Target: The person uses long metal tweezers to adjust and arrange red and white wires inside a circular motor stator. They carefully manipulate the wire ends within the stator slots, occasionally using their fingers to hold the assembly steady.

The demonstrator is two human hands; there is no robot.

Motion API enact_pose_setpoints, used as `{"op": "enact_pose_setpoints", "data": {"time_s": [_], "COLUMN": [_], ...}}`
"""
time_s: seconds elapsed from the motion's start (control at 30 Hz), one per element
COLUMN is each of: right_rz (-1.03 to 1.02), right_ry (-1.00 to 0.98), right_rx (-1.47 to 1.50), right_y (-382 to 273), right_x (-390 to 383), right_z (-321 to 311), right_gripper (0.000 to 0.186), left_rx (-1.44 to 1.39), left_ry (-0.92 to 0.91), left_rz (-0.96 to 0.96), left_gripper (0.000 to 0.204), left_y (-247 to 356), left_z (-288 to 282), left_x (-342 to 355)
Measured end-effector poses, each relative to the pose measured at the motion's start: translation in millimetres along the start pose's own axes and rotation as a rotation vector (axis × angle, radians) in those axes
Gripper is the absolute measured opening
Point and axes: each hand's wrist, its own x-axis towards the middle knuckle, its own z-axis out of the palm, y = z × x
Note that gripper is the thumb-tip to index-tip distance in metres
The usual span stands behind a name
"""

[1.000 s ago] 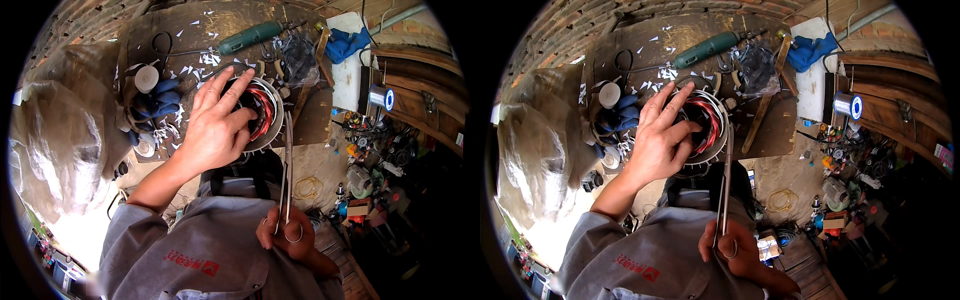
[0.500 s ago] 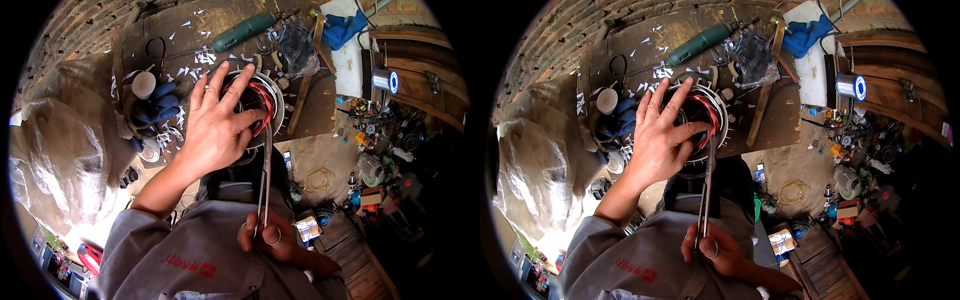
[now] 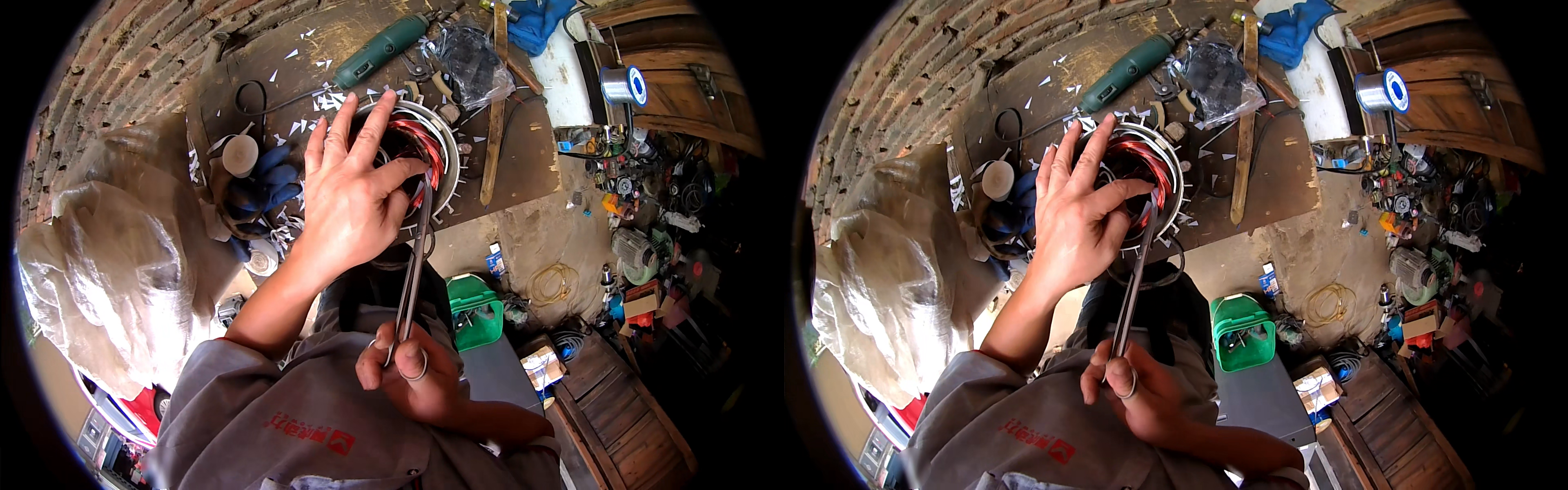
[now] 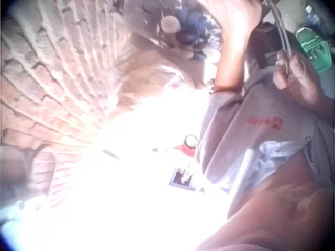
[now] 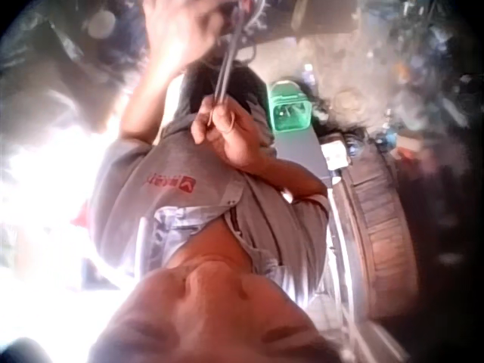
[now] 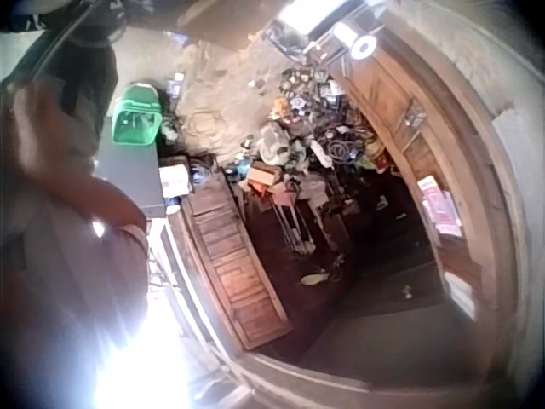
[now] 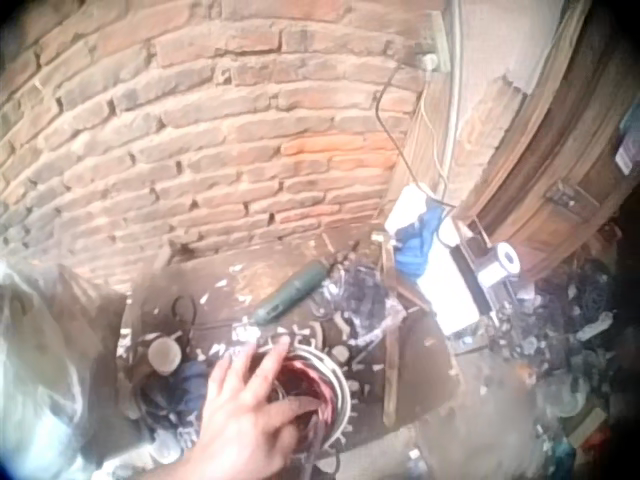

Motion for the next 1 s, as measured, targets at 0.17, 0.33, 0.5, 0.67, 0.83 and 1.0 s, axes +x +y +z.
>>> {"op": "enact_pose_setpoints", "data": {"time_s": [0.17, 0.33, 0.5, 0.67, 0.83, 1.0], "right_rz": [-0.142, -0.317, -0.393, -0.400, -0.387, -0.368], "right_ry": [0.097, 0.106, 0.190, 0.220, 0.215, 0.234], "right_rx": [0.177, 0.188, 0.196, 0.102, 0.174, 0.089], "right_y": [16.9, 28.2, 33.7, 34.6, 20.8, 16.6], "right_x": [21.2, 38.9, 50.7, 52.3, 56.3, 57.1], "right_z": [33.1, 40.5, 51.0, 47.8, 45.9, 42.6], "right_gripper": [0.038, 0.034, 0.033, 0.032, 0.032, 0.031], "left_rx": [-0.005, 0.017, 0.019, 0.016, 0.013, 0.012], "left_ry": [0.054, 0.090, 0.124, 0.128, 0.119, 0.103], "left_rz": [0.052, 0.074, 0.073, 0.070, 0.067, 0.064], "left_gripper": [0.033, 0.034, 0.032, 0.031, 0.030, 0.029], "left_y": [-4.2, -4.4, -5.7, -6.5, -7.2, -7.1], "left_z": [9.1, 10.8, 14.6, 14.8, 15.4, 13.2], "left_x": [0.8, 1.0, -0.8, -1.7, -2.4, -0.1]}}
